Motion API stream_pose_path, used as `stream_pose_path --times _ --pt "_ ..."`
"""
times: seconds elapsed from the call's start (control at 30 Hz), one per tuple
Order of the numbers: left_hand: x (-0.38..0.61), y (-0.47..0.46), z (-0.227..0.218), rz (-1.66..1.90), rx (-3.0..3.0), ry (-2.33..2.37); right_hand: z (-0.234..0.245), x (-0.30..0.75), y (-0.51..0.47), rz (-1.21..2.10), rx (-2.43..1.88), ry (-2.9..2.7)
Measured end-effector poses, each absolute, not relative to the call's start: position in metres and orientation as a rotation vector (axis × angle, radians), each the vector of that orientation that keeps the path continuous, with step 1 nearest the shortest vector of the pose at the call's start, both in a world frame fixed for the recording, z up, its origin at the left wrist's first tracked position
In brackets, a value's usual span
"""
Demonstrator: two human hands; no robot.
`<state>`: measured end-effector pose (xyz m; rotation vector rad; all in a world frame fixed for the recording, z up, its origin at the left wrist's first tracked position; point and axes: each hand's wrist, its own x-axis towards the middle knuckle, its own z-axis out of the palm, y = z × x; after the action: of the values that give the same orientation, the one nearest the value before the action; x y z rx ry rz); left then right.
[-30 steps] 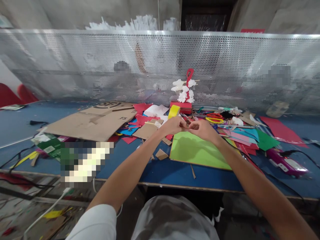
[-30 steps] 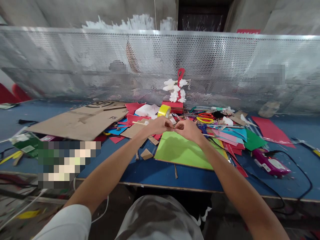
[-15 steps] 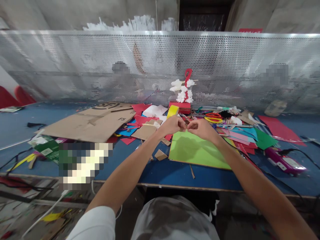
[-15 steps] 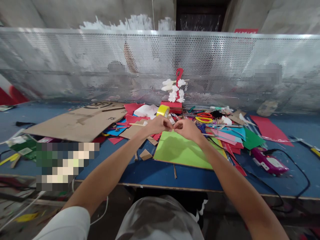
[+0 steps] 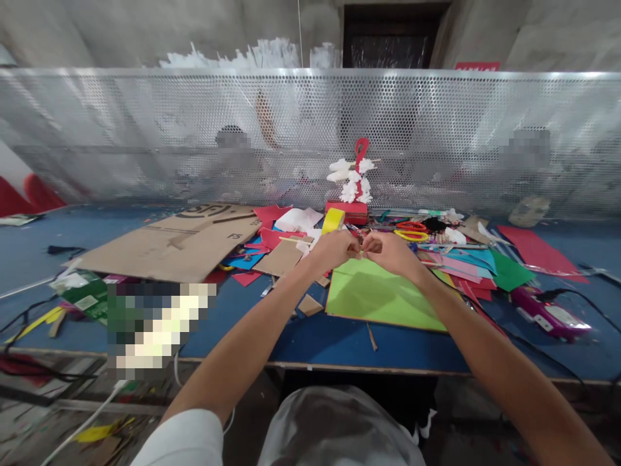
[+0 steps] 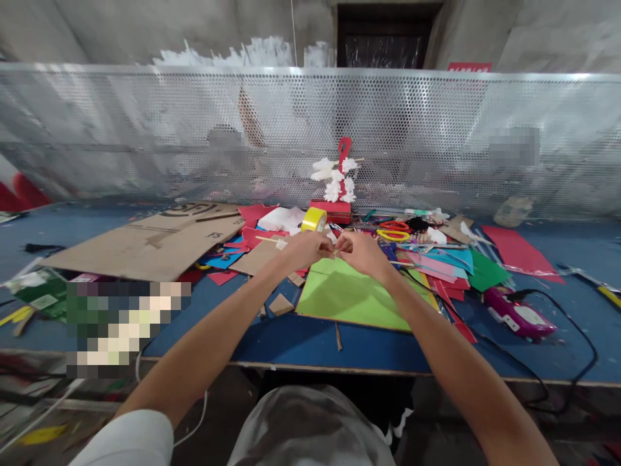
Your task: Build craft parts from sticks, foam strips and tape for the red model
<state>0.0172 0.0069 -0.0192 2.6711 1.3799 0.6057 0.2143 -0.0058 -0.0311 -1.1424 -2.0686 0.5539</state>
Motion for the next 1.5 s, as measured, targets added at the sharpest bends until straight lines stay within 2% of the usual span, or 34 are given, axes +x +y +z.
stream_pose_path --times 0.27,0.47,0.67,0.87,1.03,1.27,1.5 --pt "0.024 -0.003 -0.018 0.480 2.922 1.383 -0.031 0.219 -0.003 0.504 -1.132 -2.100" --pt "0.019 0.010 -0.026 0.454 2.883 1.283 -0.031 0.220 -0.004 0.437 -1.154 -2.175" --pt "0.015 0.018 -0.030 0.560 2.821 1.270 -0.030 0.220 -0.005 0.246 -1.215 -2.221" --pt "0.019 0.012 -0.033 0.630 2.857 1.388 -0.031 0.220 -0.003 0.202 -1.240 -2.231" --pt "0.025 0.003 -0.030 0.602 2.918 1.509 -0.031 0.214 -0.007 -0.021 -1.282 -2.277" --pt "0.028 -0.007 -0.023 0.532 3.039 1.481 -0.035 0.208 -0.012 -0.293 -1.314 -2.359" --pt "0.022 0.005 -0.030 0.527 3.056 1.253 -0.033 0.213 -0.010 -0.319 -1.392 -2.413"
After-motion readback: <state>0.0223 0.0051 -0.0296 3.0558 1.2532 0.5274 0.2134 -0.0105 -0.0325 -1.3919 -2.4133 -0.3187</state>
